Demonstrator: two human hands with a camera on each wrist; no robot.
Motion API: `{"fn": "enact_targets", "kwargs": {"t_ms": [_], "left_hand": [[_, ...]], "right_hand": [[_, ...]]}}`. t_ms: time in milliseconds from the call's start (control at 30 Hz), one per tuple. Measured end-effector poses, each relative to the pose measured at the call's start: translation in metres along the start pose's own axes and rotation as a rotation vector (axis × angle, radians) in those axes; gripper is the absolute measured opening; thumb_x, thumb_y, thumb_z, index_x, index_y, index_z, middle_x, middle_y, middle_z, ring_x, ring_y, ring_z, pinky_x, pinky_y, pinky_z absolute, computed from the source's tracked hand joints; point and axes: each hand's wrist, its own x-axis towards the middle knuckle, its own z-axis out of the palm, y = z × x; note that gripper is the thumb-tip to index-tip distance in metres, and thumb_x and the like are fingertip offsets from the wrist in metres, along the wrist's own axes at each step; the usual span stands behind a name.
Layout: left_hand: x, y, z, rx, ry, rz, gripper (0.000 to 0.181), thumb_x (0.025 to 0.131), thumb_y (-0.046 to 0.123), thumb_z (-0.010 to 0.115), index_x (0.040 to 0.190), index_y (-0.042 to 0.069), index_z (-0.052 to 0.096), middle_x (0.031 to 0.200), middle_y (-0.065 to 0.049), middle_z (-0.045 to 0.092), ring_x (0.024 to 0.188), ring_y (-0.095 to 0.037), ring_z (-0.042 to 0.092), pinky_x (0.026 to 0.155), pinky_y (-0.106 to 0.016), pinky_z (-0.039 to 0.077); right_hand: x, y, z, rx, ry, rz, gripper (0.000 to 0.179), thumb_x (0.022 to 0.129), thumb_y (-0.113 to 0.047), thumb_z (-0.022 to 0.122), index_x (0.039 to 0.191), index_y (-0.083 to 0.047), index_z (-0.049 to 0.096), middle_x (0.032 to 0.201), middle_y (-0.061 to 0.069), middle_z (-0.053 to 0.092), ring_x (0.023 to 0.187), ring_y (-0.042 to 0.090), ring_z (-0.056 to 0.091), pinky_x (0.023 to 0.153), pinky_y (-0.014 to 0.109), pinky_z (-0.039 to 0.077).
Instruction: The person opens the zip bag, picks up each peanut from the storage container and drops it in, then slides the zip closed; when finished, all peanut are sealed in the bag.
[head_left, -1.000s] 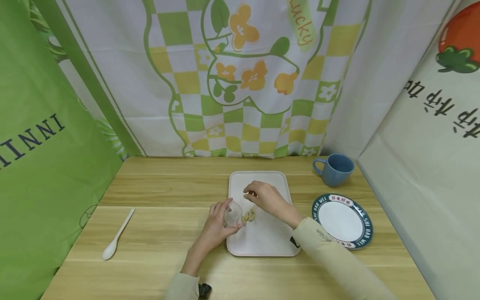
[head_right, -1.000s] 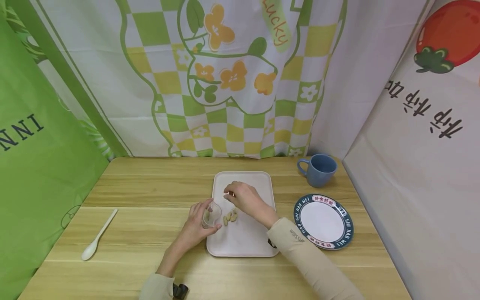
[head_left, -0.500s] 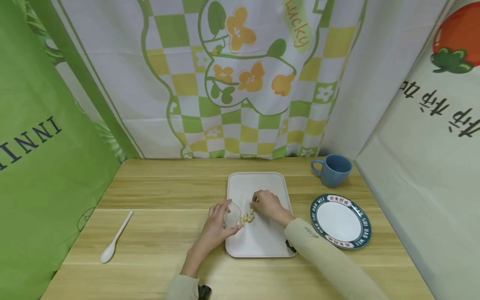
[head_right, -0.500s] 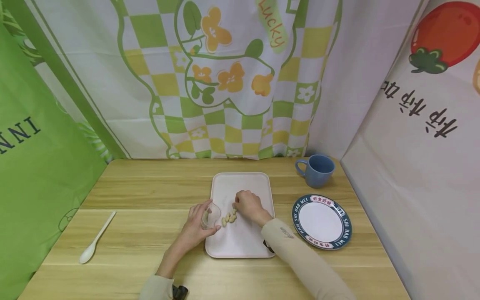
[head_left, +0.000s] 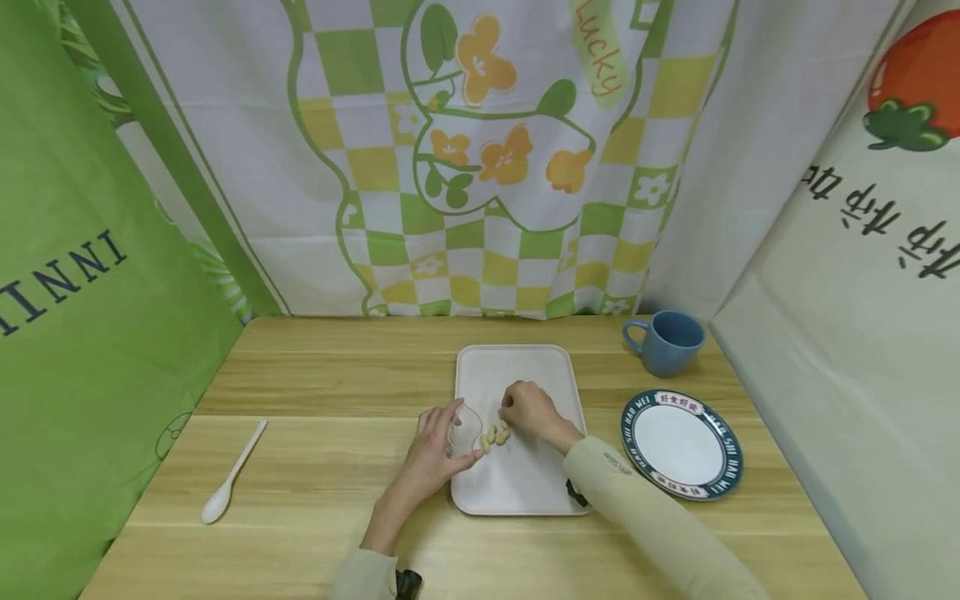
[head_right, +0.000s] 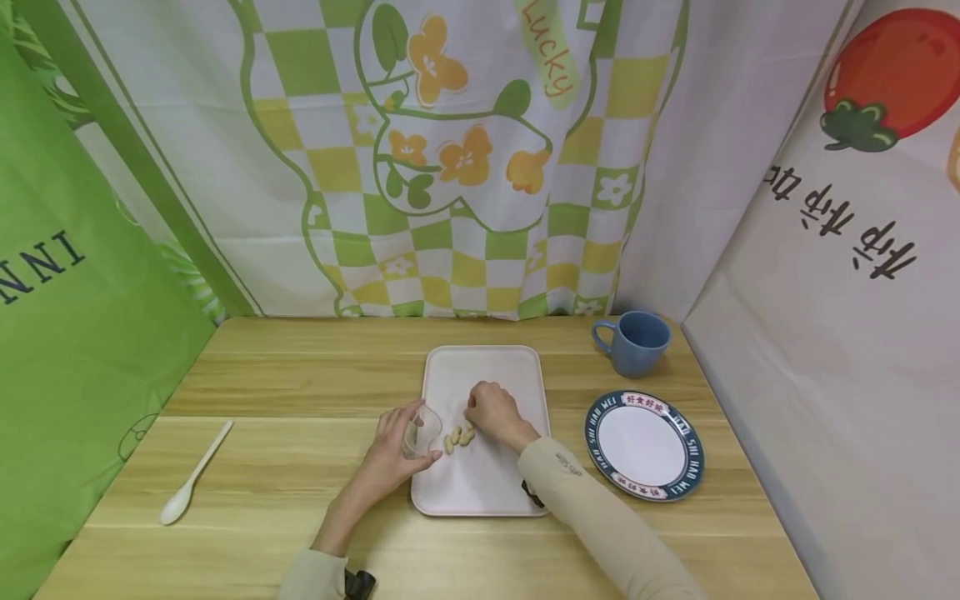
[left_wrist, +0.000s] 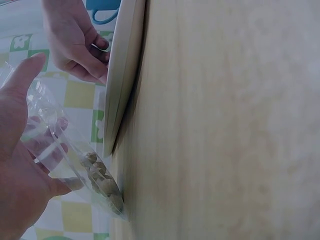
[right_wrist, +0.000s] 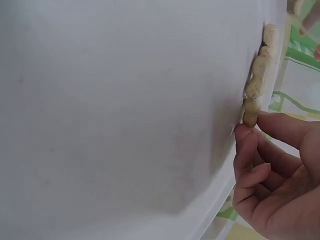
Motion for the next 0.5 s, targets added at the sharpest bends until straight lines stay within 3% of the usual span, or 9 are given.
{"fn": "enact_targets", "kwargs": {"t_ms": [233, 500], "left_hand": [[0.001, 0.000, -0.001, 0.020, 0.006, 0.001, 0.081, 0.075, 0.026, 0.083, 0.141, 0.005, 0.040, 0.105, -0.009, 0.054, 0.111, -0.028, 0.043, 0.087, -0.043, 0.045], [0.001, 0.001, -0.002, 0.009, -0.007, -0.022, 0.082, 0.075, 0.026, 0.083, 0.141, 0.005, 0.039, 0.107, -0.009, 0.054, 0.111, -0.027, 0.043, 0.087, -0.043, 0.045]], "right_hand": [[-0.001, -0.004, -0.012, 0.061, 0.032, -0.014, 0.007, 0.088, -0.008, 0.068, 0.086, -0.004, 0.074, 0.084, 0.006, 0.069, 0.075, 0.018, 0.063, 0.069, 0.033, 0.053], [-0.006, -0.007, -0.028, 0.172, 0.070, -0.139, 0.007, 0.086, -0.007, 0.070, 0.090, -0.002, 0.075, 0.084, 0.006, 0.072, 0.074, 0.015, 0.065, 0.066, 0.027, 0.053]]}}
